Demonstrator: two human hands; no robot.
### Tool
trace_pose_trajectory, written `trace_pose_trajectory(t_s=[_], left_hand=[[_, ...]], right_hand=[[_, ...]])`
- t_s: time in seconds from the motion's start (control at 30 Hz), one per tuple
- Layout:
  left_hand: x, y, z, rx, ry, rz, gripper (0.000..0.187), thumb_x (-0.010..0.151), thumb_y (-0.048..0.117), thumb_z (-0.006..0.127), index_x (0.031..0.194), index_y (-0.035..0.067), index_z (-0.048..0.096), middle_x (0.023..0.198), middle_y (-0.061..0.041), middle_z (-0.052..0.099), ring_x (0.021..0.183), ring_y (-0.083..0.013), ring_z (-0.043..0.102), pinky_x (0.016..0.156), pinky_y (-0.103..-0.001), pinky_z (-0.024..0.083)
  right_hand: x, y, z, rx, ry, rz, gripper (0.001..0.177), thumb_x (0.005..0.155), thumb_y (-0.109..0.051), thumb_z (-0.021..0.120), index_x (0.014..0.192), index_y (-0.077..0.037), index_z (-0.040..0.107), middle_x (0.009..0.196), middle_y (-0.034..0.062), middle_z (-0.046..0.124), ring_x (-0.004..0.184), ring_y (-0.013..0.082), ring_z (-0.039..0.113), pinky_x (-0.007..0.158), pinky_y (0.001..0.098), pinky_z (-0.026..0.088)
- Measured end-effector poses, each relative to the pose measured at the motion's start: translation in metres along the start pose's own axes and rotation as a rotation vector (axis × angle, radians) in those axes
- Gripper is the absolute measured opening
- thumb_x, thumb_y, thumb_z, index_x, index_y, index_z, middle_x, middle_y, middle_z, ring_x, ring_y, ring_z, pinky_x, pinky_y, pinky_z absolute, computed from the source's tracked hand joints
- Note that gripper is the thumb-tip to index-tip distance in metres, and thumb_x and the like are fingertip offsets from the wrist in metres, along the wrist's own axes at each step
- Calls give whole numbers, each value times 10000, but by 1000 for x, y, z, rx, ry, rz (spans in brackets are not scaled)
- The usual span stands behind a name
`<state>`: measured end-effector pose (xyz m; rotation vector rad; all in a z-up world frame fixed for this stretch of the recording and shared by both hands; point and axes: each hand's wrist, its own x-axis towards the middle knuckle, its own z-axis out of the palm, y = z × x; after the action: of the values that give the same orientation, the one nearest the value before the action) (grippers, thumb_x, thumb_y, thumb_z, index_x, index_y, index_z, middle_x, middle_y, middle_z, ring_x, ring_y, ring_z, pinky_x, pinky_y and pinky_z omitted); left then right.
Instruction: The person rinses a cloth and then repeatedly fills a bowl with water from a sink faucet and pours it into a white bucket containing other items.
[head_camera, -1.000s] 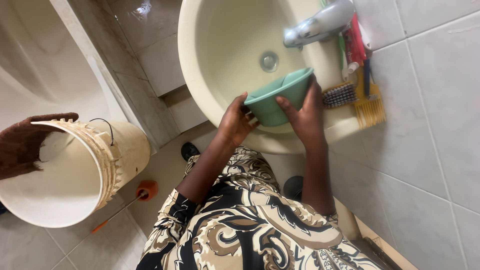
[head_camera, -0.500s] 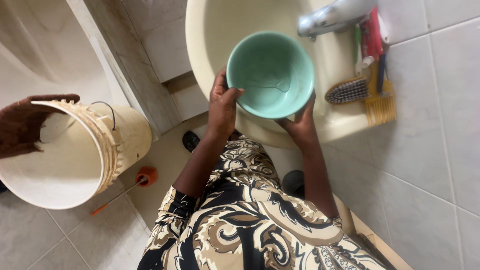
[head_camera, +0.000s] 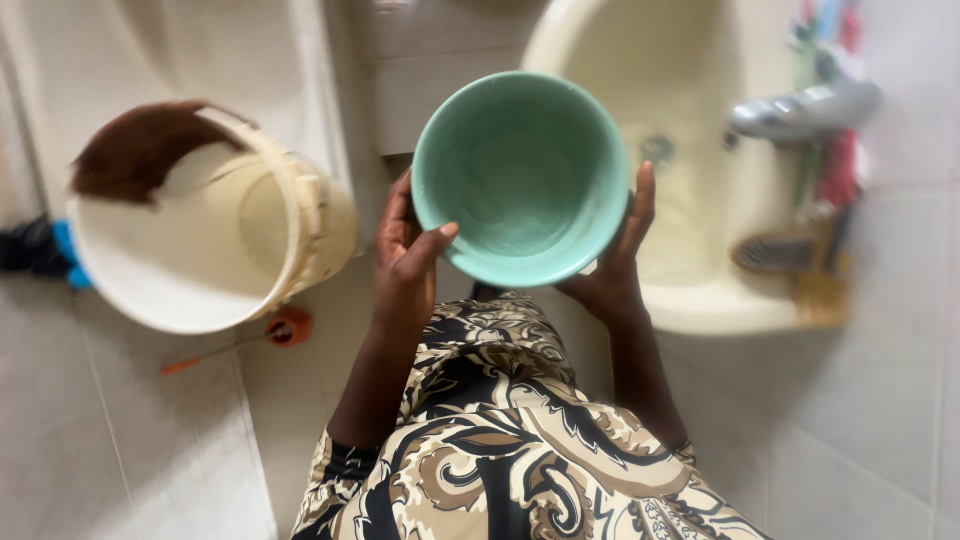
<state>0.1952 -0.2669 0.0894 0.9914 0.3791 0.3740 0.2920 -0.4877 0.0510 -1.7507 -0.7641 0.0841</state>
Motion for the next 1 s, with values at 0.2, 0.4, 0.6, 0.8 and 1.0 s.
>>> trace_pose_trajectory(t_s=[0.2, 0.4, 0.6, 0.8, 1.0], left_hand=[[-46, 43, -68, -50, 267, 118, 708, 856, 44, 612, 1525, -46, 399, 1414, -180, 565, 1350, -259, 529, 1204, -418, 380], [-75, 54, -157, -7, 499, 198, 644, 945, 207, 644, 1497, -39, 421, 1394, -193, 574, 1339, -268, 534, 1191, -415, 389], [-93, 69, -230, 13, 613, 318, 654, 1101, 512, 421, 1474, -20, 498, 1451, -140, 575, 1387, -233, 509, 1203, -398, 357], [-98, 84, -272, 78, 591, 272, 727, 1097, 579, 358, 1465, -24, 528, 1420, -138, 608, 1361, -239, 532, 1186, -398, 370], [-94, 86, -296, 134, 577, 217, 741, 1081, 595, 393, 1460, -26, 538, 1456, -156, 601, 1379, -254, 544, 1187, -404, 394]], right_hand=[[25, -10, 88, 316, -274, -142, 1403, 813, -246, 939, 1692, -180, -153, 1674, 164, 288, 1530, 327, 416, 1279, 483, 400], [37, -16, 181, 67, -419, -154, 1120, 877, -544, 733, 1722, -229, 69, 1732, 243, 218, 1548, 398, 312, 1287, 570, 347], [34, -29, 251, 255, -657, 155, 995, 914, -673, 630, 1664, -137, 253, 1652, 275, 334, 1538, 430, 371, 1242, 584, 379], [23, -25, 293, 617, -747, 420, 747, 1005, -517, 655, 1530, -76, 359, 1310, 209, 536, 1303, 326, 563, 1115, 372, 521], [24, -22, 308, 516, -703, 561, 516, 1041, -474, 536, 1360, -72, 481, 1142, 96, 665, 1056, 192, 682, 874, 321, 570]])
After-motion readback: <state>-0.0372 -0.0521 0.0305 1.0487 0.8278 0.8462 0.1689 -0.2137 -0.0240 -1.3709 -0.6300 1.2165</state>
